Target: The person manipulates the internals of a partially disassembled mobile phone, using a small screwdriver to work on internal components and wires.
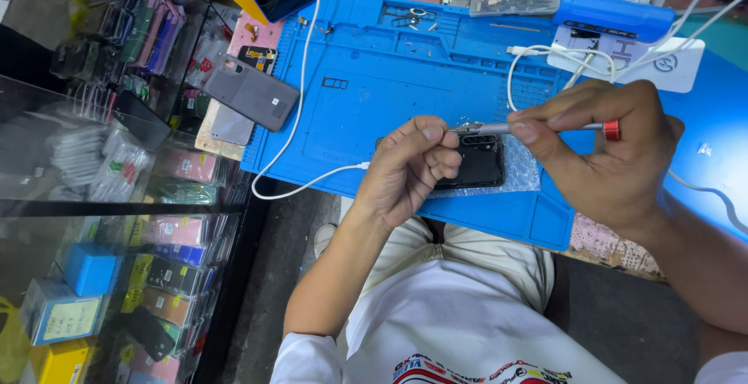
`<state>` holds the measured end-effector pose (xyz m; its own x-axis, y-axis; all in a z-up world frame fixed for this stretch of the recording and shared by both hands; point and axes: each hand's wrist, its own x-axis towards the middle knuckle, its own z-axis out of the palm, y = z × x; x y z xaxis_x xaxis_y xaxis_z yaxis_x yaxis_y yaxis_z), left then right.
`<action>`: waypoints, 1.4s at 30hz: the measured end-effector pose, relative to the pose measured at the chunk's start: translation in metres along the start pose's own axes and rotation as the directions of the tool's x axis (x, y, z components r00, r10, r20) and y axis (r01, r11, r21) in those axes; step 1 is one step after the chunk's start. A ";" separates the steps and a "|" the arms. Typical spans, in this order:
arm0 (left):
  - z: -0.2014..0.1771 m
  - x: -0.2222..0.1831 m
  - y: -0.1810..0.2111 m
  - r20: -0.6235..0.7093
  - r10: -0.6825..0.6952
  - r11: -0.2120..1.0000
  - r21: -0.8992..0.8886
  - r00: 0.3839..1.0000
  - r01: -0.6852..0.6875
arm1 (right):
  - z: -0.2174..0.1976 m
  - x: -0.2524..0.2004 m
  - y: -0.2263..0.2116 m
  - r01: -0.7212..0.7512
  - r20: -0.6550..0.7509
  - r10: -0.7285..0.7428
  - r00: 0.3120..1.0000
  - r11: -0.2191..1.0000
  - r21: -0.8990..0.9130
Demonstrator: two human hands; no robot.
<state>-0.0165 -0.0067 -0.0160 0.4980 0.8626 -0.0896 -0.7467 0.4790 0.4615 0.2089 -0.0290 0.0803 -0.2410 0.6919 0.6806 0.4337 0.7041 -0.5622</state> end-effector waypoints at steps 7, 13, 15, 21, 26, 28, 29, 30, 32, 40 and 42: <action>-0.003 0.000 0.000 0.004 -0.017 1.000 0.020 1.000 0.017 | -0.001 0.000 -0.001 0.025 0.034 -0.025 0.999 1.000 -0.006; -0.006 -0.003 0.000 0.010 -0.016 1.000 0.020 1.000 0.016 | -0.008 -0.008 0.010 0.025 0.040 -0.027 0.999 0.999 0.041; -0.013 -0.003 0.003 -0.016 0.013 0.996 0.087 1.000 -0.011 | -0.009 -0.014 0.022 0.069 0.079 -0.073 0.994 0.997 0.047; -0.011 0.006 -0.003 0.089 0.038 0.999 -0.001 0.995 -0.038 | 0.009 -0.046 0.041 -0.278 0.021 0.278 0.960 0.948 0.157; -0.014 0.012 -0.005 0.102 0.058 0.995 0.070 0.993 -0.065 | -0.006 -0.035 0.051 -0.143 0.231 0.238 0.943 0.920 -0.365; -0.015 0.015 -0.007 0.093 0.058 0.990 0.122 0.994 -0.070 | -0.009 -0.038 0.051 -0.252 0.228 0.312 0.923 0.933 -0.257; -0.016 0.015 -0.008 0.089 0.068 0.988 0.129 0.994 -0.080 | -0.008 -0.038 0.052 -0.253 0.216 0.281 0.935 0.956 -0.149; -0.015 0.013 -0.010 0.086 0.078 0.987 0.136 0.993 -0.090 | -0.007 -0.039 0.053 -0.247 0.203 0.250 0.947 0.968 -0.039; -0.012 0.014 -0.008 0.108 0.085 0.983 0.154 0.990 -0.101 | -0.003 -0.035 0.055 -0.144 0.126 0.121 0.985 0.969 0.200; 0.004 -0.001 -0.003 0.043 0.068 0.872 0.484 0.997 -0.080 | -0.031 -0.013 0.029 -0.042 0.118 0.038 0.992 0.998 0.039; 0.008 -0.004 -0.018 0.028 0.158 0.723 0.678 0.987 -0.135 | -0.041 -0.008 0.023 -0.041 0.191 0.058 0.980 0.995 -0.092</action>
<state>-0.0014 -0.0204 -0.0173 0.3858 0.9225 0.0096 -0.3081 0.1191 0.9439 0.2558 -0.0249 0.0813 -0.3770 0.7496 0.5441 0.5214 0.6573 -0.5442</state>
